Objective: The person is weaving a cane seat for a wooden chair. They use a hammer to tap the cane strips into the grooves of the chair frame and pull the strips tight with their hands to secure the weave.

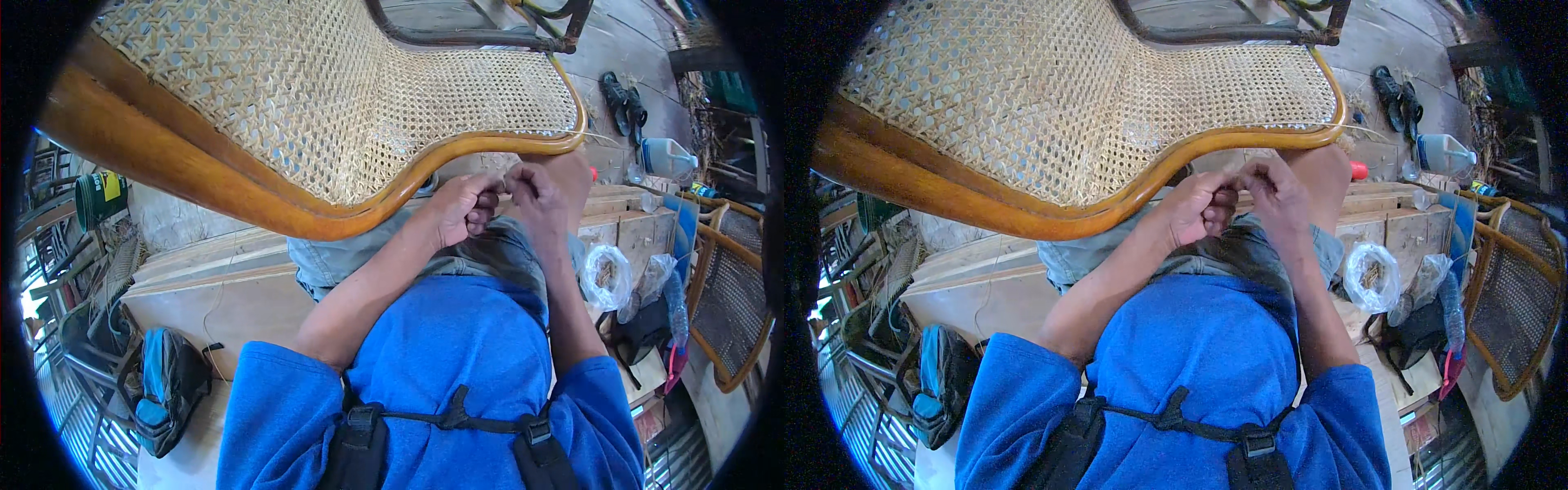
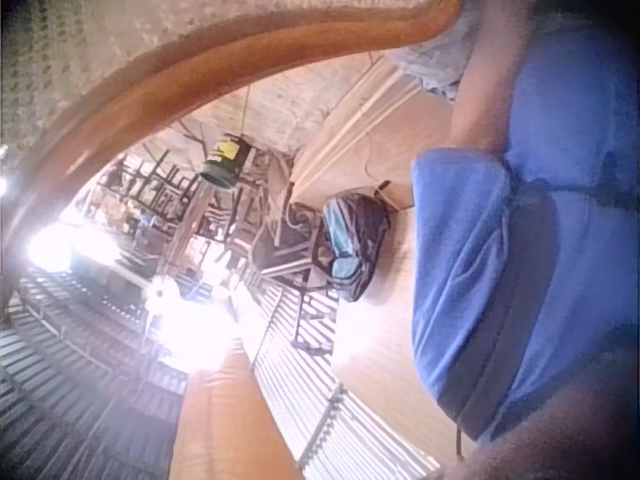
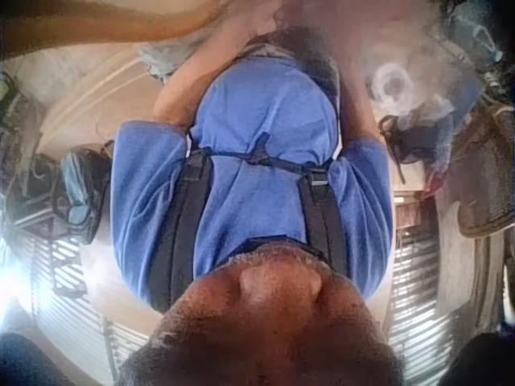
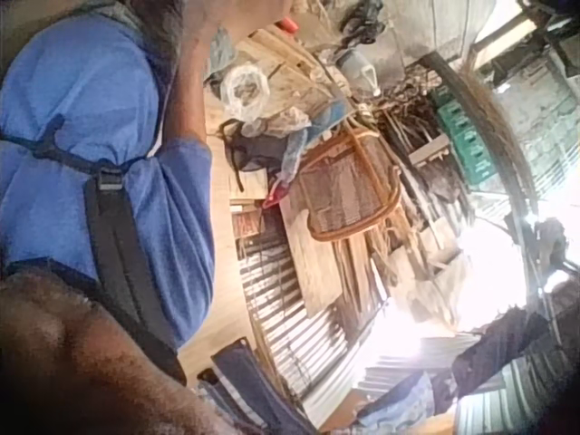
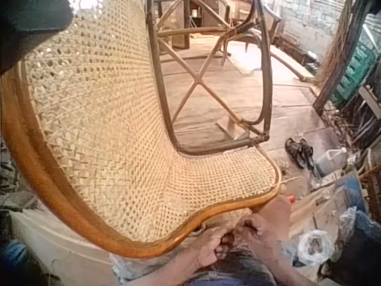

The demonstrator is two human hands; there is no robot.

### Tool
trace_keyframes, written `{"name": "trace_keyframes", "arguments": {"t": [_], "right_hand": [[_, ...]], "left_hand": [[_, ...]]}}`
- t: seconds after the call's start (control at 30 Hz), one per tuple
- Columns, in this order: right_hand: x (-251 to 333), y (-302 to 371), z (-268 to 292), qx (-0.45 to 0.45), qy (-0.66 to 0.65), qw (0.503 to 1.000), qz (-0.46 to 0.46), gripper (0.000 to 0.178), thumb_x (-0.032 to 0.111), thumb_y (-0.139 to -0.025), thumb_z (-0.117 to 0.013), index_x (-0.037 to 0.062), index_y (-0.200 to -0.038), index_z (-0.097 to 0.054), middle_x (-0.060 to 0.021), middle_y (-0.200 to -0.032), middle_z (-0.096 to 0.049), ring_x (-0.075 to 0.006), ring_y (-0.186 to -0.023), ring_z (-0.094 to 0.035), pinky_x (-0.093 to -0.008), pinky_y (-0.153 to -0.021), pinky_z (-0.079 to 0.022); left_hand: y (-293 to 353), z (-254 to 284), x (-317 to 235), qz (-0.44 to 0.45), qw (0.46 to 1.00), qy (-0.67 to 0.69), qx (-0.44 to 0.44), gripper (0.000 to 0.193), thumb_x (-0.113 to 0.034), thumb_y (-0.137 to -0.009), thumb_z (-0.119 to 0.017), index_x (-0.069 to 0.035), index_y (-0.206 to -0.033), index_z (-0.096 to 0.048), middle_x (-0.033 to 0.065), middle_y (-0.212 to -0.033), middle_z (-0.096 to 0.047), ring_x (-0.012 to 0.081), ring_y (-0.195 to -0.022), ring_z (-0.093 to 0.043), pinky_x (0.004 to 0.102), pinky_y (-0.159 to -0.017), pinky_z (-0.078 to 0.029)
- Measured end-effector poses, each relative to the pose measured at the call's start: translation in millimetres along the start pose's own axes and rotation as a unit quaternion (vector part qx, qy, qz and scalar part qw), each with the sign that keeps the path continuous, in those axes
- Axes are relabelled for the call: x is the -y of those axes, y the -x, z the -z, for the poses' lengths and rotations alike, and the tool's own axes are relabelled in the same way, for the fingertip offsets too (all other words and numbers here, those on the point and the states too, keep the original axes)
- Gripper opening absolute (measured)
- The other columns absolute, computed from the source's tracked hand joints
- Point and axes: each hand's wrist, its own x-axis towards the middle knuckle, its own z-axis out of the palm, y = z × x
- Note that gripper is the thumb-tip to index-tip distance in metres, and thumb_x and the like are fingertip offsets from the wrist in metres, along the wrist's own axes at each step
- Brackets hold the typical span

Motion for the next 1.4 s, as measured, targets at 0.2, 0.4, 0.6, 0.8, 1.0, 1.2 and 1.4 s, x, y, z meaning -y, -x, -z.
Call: {"name": "trace_keyframes", "arguments": {"t": [0.2,0.4,0.6,0.8,1.0,1.2,1.4], "right_hand": [[52,-51,-2,-0.054,0.208,0.976,-0.046,0.011,0.007,-0.084,-0.058,0.0008,-0.092,-0.06,-0.0103,-0.082,-0.064,-0.0186,-0.074,-0.063,-0.0298,-0.068,-0.049],[-36,-85,-7,-0.023,0.222,0.972,0.073,0.012,0.009,-0.082,-0.057,0.0047,-0.093,-0.062,-0.0108,-0.086,-0.065,-0.0244,-0.079,-0.062,-0.0322,-0.073,-0.048],[-48,-86,-12,-0.015,0.271,0.957,0.102,0.011,0.008,-0.08,-0.058,0.0068,-0.089,-0.064,-0.0087,-0.086,-0.065,-0.0265,-0.084,-0.059,-0.0333,-0.075,-0.048],[-51,-83,-13,-0.012,0.276,0.952,0.132,0.009,0.011,-0.081,-0.058,0.0075,-0.087,-0.064,-0.0079,-0.086,-0.064,-0.0273,-0.082,-0.058,-0.0354,-0.074,-0.047],[-48,-82,-13,0.001,0.315,0.931,0.186,0.007,0.011,-0.083,-0.056,0.0086,-0.085,-0.062,-0.0075,-0.084,-0.064,-0.028,-0.081,-0.058,-0.0378,-0.074,-0.046],[-44,-84,-22,-0.028,0.335,0.93,0.148,0.009,0.013,-0.085,-0.054,0.0092,-0.09,-0.06,-0.0084,-0.084,-0.064,-0.0292,-0.08,-0.059,-0.038,-0.074,-0.046],[-50,-84,-29,-0.063,0.406,0.897,0.166,0.009,0.014,-0.083,-0.056,0.008,-0.09,-0.06,-0.0102,-0.081,-0.063,-0.0298,-0.077,-0.059,-0.0392,-0.072,-0.046]], "left_hand": [[-5,3,-1,-0.065,0.986,-0.094,-0.118,0.025,-0.032,-0.09,-0.049,-0.008,-0.085,-0.054,-0.0074,-0.057,-0.036,0.0019,-0.041,-0.03,0.0188,-0.034,-0.022],[-4,0,2,-0.084,0.964,-0.216,-0.128,0.03,-0.038,-0.091,-0.05,-0.009,-0.084,-0.054,-0.0092,-0.058,-0.036,0.0012,-0.044,-0.03,0.0178,-0.037,-0.021],[-10,1,5,-0.088,0.954,-0.256,-0.132,0.033,-0.039,-0.088,-0.053,-0.006,-0.085,-0.055,-0.0054,-0.064,-0.04,0.004,-0.05,-0.033,0.0202,-0.04,-0.022],[-11,6,4,-0.099,0.952,-0.266,-0.115,0.036,-0.04,-0.087,-0.053,-0.004,-0.086,-0.055,-0.0046,-0.064,-0.041,0.0048,-0.05,-0.033,0.0215,-0.041,-0.022],[-11,5,3,-0.101,0.953,-0.261,-0.116,0.032,-0.038,-0.087,-0.054,-0.006,-0.084,-0.055,-0.0053,-0.063,-0.04,0.0041,-0.048,-0.032,0.0208,-0.04,-0.022],[-16,11,8,-0.135,0.941,-0.282,-0.127,0.029,-0.036,-0.087,-0.055,-0.007,-0.083,-0.055,-0.0058,-0.061,-0.04,0.0034,-0.046,-0.032,0.0203,-0.038,-0.022],[-13,8,5,-0.147,0.931,-0.303,-0.139,0.031,-0.038,-0.087,-0.056,-0.007,-0.08,-0.055,-0.0054,-0.062,-0.041,0.0033,-0.047,-0.033,0.0204,-0.038,-0.024]]}}
